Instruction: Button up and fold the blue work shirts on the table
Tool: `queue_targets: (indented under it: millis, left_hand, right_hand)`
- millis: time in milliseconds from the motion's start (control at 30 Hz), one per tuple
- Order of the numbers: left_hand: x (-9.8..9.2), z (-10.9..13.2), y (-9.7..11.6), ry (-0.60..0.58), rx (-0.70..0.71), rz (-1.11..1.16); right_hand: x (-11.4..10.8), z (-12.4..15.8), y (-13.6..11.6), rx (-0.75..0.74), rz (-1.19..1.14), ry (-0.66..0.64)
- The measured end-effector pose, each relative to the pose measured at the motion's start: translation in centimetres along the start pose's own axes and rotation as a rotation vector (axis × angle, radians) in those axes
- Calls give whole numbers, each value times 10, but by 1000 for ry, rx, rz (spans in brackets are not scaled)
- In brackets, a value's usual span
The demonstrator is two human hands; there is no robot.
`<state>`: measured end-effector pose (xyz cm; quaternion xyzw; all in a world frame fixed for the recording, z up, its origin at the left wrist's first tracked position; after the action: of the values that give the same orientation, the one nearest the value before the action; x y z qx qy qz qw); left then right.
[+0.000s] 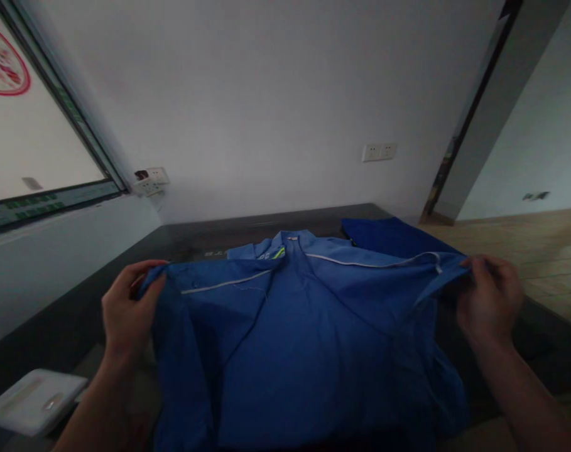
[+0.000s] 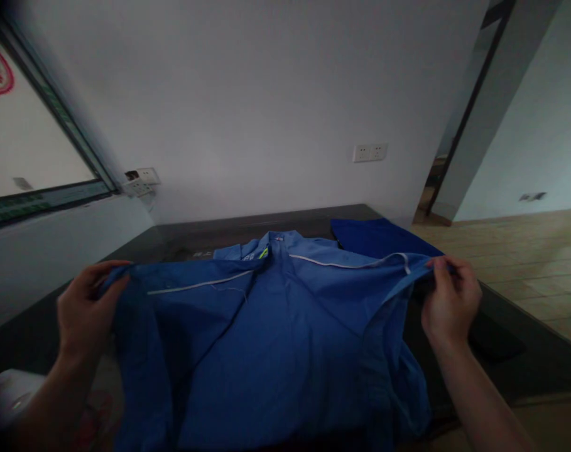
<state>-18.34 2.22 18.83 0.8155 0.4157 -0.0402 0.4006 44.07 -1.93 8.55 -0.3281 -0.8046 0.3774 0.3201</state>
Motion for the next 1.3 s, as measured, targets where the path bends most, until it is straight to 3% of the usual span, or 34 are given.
queue_targets:
  millis: [33, 100, 167, 233, 267, 300, 333, 467, 533, 600, 767, 867, 1000, 1133, 1233, 1300]
  left_hand:
    - [-4, 6, 2, -33, -34, 66]
    - [16, 22, 16, -299, -44, 150]
    - [63, 55, 44, -789, 28, 191]
    - [105, 103, 70, -1310, 111, 219]
    - [121, 121, 80, -1481, 137, 229]
    - [137, 128, 85, -1549, 147, 227]
    - [154, 126, 86, -1527, 158, 196]
    - [224, 92, 59, -1158, 233, -268]
    - [245, 76, 31, -968, 203, -591]
    - [256, 68, 5, -855, 143, -773]
    - [246, 63, -60, -841, -63, -864]
    - [238, 63, -81, -910, -69, -854]
    - [245, 73, -87, -1056, -12, -763]
    - [247, 73, -82, -1048, -12, -680]
    - [234, 63, -78, -1021, -38, -587]
    - [215, 48, -75, -960, -98, -446]
  right_hand:
    - [-14, 3, -2, -2, 25, 46]
    - [-22, 11, 1, 20, 177, -24]
    - [-8, 25, 20, 99, 350, -262]
    - [13, 45, 43, 179, 417, -518]
    - [24, 56, 51, 201, 423, -620]
    - [34, 66, 57, 207, 429, -711]
    - [45, 76, 60, 200, 438, -791]
    - [72, 103, 60, 124, 456, -979]
    - [71, 103, 57, 85, 441, -962]
    - [63, 96, 54, 54, 416, -886]
    - [37, 72, 52, 84, 375, -673]
    - [33, 69, 50, 107, 360, -635]
    - [24, 66, 51, 134, 361, -571]
    - [7, 61, 63, 215, 375, -484]
    - [3, 61, 69, 259, 363, -482]
    - [2, 61, 71, 275, 350, -475]
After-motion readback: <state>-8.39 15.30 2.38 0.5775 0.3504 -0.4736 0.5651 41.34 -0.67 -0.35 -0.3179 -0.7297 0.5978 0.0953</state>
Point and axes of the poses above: each hand's wrist, its own z-axis away from the middle knuckle, its own x-axis out of the palm, y = z × x, the point moved 10 cm from there along -z, towards the middle knuckle, and after that the axes turned 3 degrees about -y, right-handed, at the moved point
